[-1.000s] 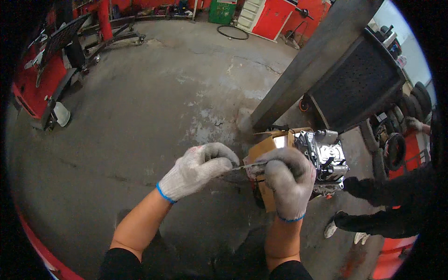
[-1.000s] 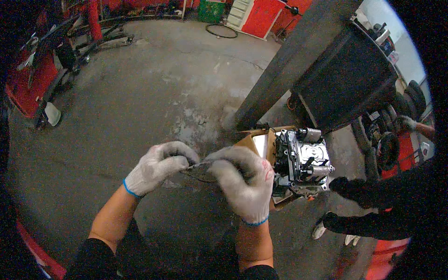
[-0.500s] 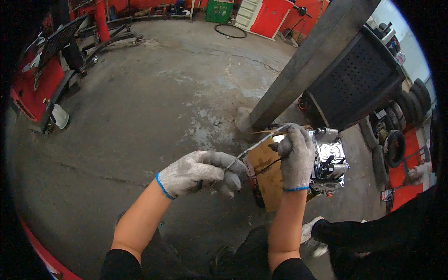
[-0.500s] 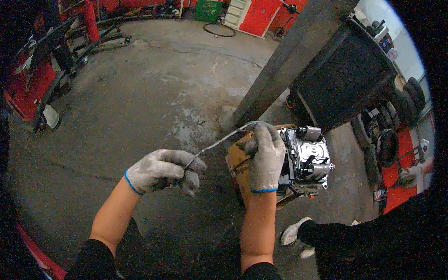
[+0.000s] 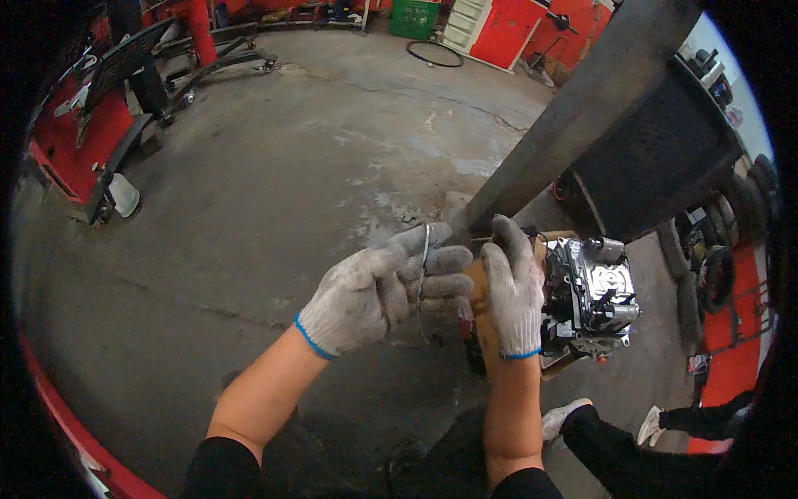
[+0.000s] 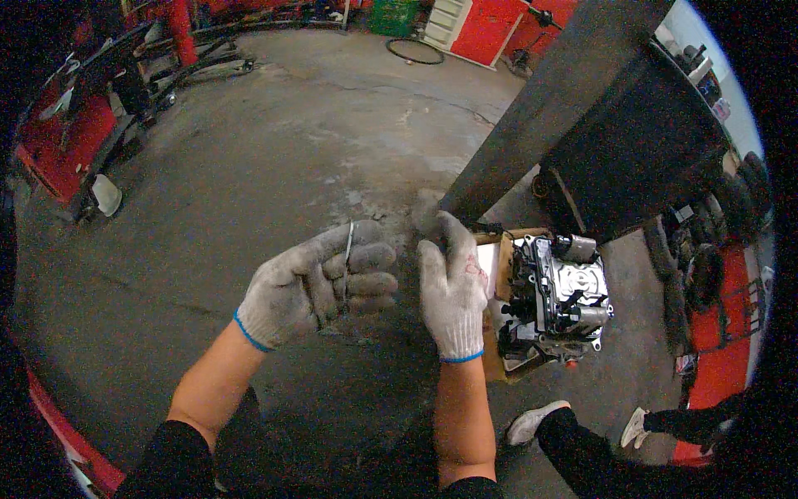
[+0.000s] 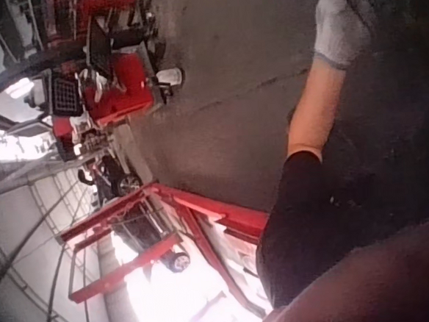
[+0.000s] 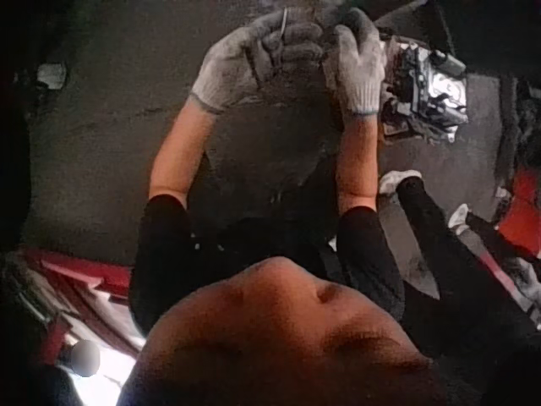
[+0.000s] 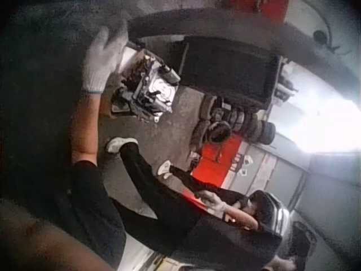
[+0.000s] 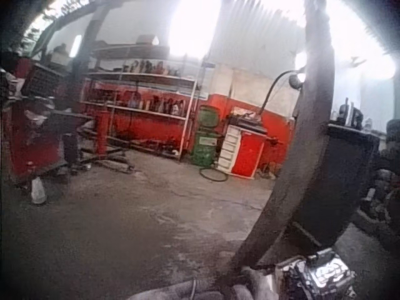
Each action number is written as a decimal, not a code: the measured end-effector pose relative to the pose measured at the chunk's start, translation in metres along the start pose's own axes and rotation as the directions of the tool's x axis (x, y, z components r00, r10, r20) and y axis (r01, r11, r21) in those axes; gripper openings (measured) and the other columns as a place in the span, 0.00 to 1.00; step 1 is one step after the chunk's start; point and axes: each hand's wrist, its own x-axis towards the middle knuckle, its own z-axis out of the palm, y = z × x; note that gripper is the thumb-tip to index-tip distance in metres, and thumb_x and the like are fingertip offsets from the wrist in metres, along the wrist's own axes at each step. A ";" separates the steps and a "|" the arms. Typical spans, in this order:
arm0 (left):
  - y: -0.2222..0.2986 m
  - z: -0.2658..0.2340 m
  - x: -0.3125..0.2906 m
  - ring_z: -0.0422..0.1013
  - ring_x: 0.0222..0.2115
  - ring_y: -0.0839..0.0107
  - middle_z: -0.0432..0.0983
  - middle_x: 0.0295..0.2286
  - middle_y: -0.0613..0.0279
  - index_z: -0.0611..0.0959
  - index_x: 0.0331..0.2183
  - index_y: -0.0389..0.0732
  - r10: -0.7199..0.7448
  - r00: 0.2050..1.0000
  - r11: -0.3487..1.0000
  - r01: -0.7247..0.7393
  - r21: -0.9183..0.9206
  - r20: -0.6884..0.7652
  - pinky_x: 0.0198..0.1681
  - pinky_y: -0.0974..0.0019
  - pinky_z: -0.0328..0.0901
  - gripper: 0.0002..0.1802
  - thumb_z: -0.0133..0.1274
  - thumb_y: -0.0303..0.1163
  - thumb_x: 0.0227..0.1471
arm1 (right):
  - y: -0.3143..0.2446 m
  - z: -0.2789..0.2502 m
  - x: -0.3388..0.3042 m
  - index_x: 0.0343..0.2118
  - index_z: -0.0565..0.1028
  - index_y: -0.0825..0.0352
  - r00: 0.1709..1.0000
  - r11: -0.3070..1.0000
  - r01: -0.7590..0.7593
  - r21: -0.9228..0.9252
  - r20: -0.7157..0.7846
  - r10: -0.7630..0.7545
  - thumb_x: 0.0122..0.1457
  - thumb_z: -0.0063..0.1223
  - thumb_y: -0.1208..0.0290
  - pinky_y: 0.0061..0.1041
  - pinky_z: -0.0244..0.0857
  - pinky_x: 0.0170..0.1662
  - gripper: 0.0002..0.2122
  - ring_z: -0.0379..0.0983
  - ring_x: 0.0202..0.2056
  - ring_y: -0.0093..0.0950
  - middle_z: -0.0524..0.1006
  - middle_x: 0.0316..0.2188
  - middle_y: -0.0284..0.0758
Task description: The person unpacks a car part from a cardboard box, removes foam padding, and handles a small metal clip and a wire harness. The person then places the part back into the box and continues to manipulate the wire harness with gloved hands.
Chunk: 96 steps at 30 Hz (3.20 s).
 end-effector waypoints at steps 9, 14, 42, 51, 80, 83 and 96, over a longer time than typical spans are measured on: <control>0.005 0.009 0.001 0.59 0.63 0.47 0.60 0.63 0.44 0.59 0.65 0.35 0.234 0.970 0.958 -0.241 -0.156 -0.060 0.67 0.43 0.53 0.42 0.48 0.54 0.61 | -0.035 0.015 -0.017 0.41 0.75 0.70 0.934 0.991 0.054 0.122 0.345 -0.093 0.70 0.34 0.66 0.36 0.72 0.44 0.16 0.80 0.39 0.44 0.81 0.35 0.47; 0.013 0.015 0.002 0.57 0.64 0.48 0.60 0.62 0.44 0.58 0.65 0.33 0.328 0.940 0.927 -0.340 -0.160 -0.096 0.68 0.43 0.51 0.44 0.50 0.54 0.60 | -0.028 0.023 -0.027 0.45 0.73 0.71 0.801 0.890 0.450 0.077 0.407 -0.440 0.66 0.41 0.72 0.36 0.72 0.44 0.11 0.79 0.38 0.43 0.81 0.35 0.45; 0.019 0.008 -0.013 0.78 0.38 0.62 0.81 0.38 0.52 0.79 0.45 0.35 0.327 0.884 0.906 -0.193 0.377 -0.334 0.42 0.59 0.76 0.17 0.51 0.38 0.63 | -0.070 0.006 -0.029 0.41 0.81 0.71 0.703 0.634 -0.562 0.531 0.710 0.027 0.61 0.49 0.70 0.19 0.67 0.33 0.13 0.74 0.28 0.18 0.82 0.28 0.32; 0.020 0.011 -0.015 0.79 0.39 0.60 0.81 0.38 0.51 0.78 0.47 0.34 0.357 0.862 0.879 -0.179 0.442 -0.361 0.43 0.56 0.76 0.18 0.51 0.38 0.62 | -0.072 0.004 -0.029 0.42 0.77 0.79 0.702 0.651 -0.577 0.493 0.707 0.086 0.56 0.52 0.70 0.20 0.69 0.28 0.16 0.77 0.25 0.25 0.82 0.31 0.42; 0.019 0.011 -0.011 0.76 0.37 0.71 0.82 0.36 0.60 0.83 0.43 0.34 0.232 0.924 0.879 -0.066 0.472 -0.304 0.46 0.67 0.70 0.16 0.56 0.33 0.55 | -0.062 0.007 -0.027 0.35 0.78 0.73 0.856 0.883 -0.234 0.407 0.517 -0.012 0.61 0.52 0.71 0.27 0.67 0.35 0.09 0.73 0.30 0.25 0.77 0.27 0.37; 0.019 0.007 -0.011 0.76 0.37 0.71 0.82 0.36 0.60 0.84 0.40 0.34 0.222 0.917 0.811 0.015 0.585 -0.331 0.45 0.67 0.70 0.14 0.57 0.32 0.53 | -0.060 0.013 -0.028 0.32 0.78 0.72 0.865 0.873 -0.237 0.426 0.502 -0.010 0.59 0.53 0.73 0.24 0.64 0.32 0.07 0.69 0.29 0.19 0.75 0.25 0.29; 0.012 0.011 -0.009 0.73 0.34 0.76 0.81 0.32 0.64 0.86 0.37 0.34 0.312 0.838 0.803 0.020 0.596 -0.448 0.41 0.71 0.68 0.12 0.58 0.34 0.54 | -0.062 0.026 -0.032 0.34 0.77 0.67 0.958 0.952 0.276 0.129 0.041 -0.283 0.50 0.65 0.76 0.32 0.69 0.38 0.09 0.75 0.32 0.35 0.77 0.31 0.37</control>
